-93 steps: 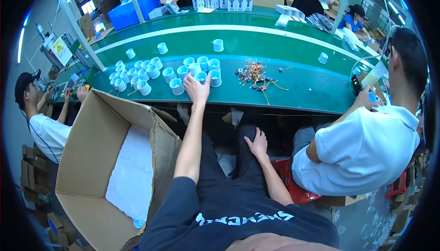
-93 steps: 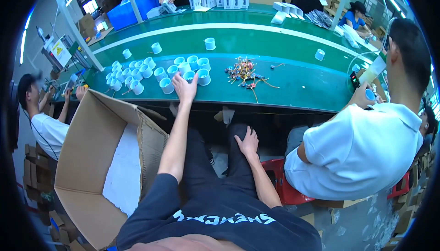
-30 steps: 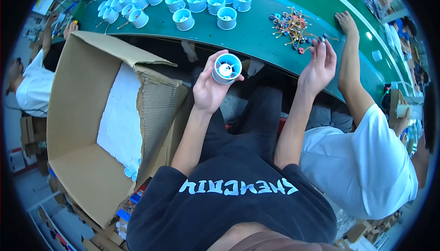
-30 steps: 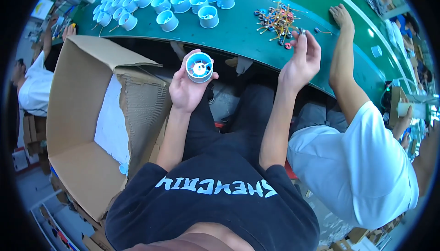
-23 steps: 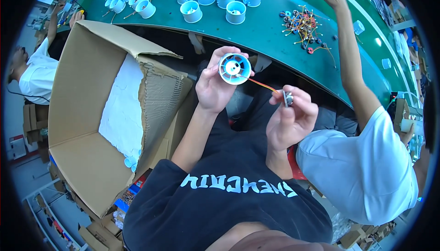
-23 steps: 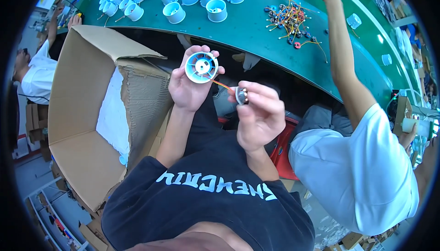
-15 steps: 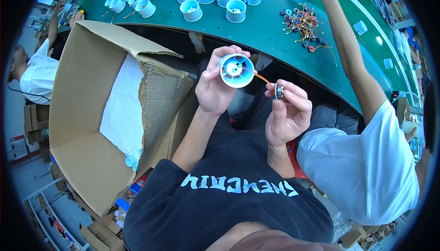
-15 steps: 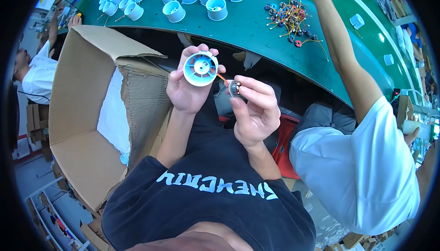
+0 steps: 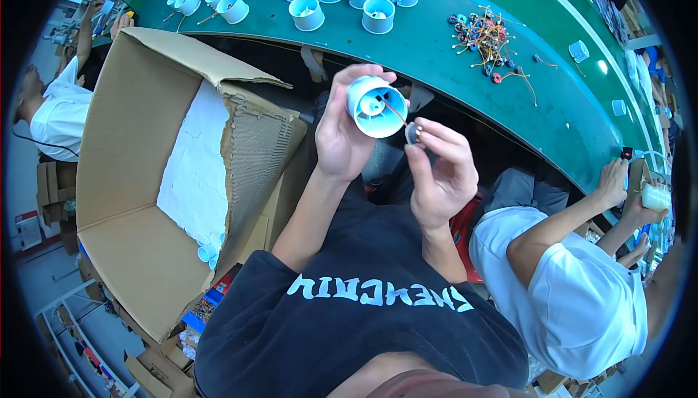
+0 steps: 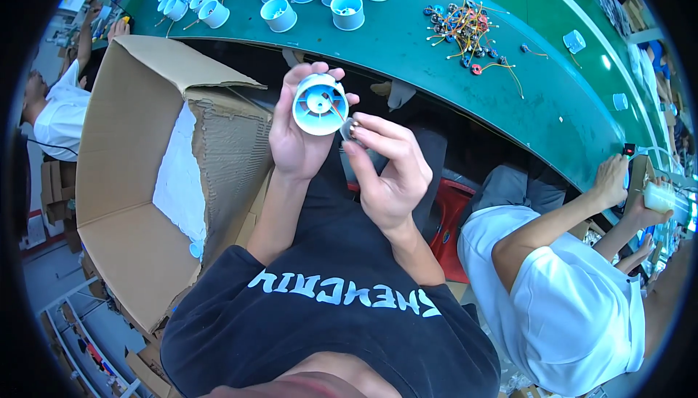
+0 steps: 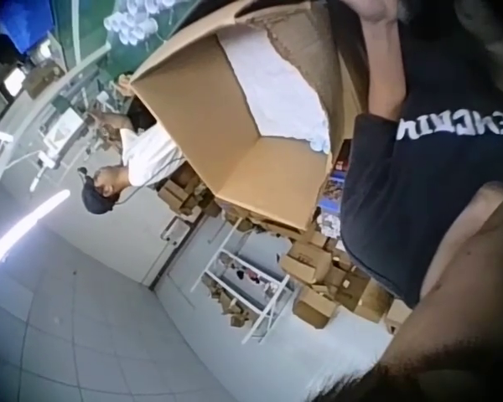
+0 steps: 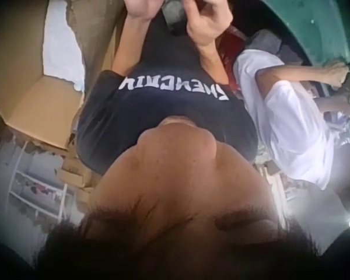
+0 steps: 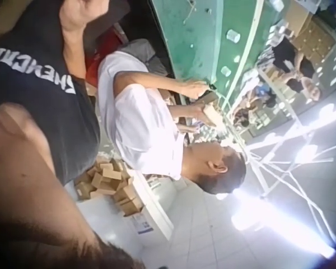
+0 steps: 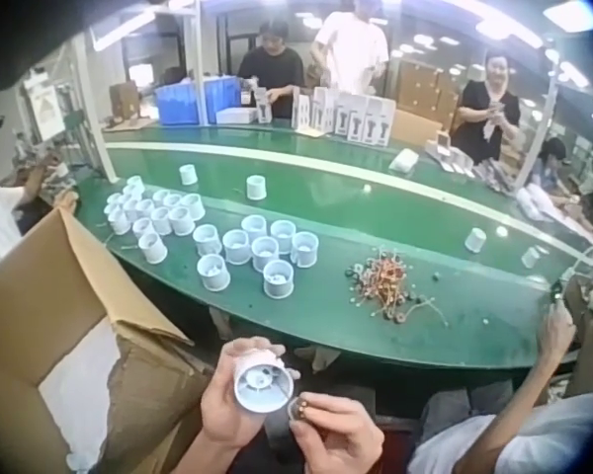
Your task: Manually placing electronic components into plastic cups and then packing the filled cups into a cardboard box.
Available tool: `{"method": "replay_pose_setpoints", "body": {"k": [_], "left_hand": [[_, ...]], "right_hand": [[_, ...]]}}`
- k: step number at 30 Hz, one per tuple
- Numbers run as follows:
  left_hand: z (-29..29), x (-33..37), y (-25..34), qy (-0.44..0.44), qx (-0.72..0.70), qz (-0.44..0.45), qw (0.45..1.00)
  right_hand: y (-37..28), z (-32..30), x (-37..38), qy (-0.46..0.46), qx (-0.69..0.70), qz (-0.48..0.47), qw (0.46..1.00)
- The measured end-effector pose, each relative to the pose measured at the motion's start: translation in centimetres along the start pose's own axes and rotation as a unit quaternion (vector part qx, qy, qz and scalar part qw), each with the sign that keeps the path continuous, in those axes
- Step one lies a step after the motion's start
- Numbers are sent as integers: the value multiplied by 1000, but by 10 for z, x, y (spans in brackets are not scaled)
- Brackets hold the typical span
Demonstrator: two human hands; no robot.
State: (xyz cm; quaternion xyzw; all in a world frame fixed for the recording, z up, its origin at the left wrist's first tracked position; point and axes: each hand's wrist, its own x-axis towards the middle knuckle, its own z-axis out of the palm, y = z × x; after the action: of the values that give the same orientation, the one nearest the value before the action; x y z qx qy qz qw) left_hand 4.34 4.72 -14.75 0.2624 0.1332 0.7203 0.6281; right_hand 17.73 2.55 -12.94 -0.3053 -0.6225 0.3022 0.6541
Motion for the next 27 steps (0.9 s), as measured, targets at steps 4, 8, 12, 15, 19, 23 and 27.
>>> {"method": "replay_pose_setpoints", "body": {"k": [4, 8, 12, 15, 19, 23, 27], "left_hand": [[1, -2, -3, 63, -13, 4, 998], [-11, -8, -8, 26, -115, -35, 992], [-6, -9, -18, 1, -265, -81, 961], [1, -5, -19, 7, -386, -89, 918], [8, 4, -16, 101, -455, -135, 874], [17, 6, -28, 88, -662, -162, 726], [26, 6, -37, 66, -610, -159, 773]], "right_hand": [[-10, 2, 17, -55, -165, 13, 985], [-6, 4, 21, -32, -198, -69, 977], [-12, 6, 20, -49, -153, 95, 982], [-9, 7, 28, -50, -151, 102, 982], [-9, 5, 38, -59, -158, 81, 982], [-5, 2, 46, -57, -200, 10, 978], [-13, 0, 57, -46, -203, 7, 978]]}}
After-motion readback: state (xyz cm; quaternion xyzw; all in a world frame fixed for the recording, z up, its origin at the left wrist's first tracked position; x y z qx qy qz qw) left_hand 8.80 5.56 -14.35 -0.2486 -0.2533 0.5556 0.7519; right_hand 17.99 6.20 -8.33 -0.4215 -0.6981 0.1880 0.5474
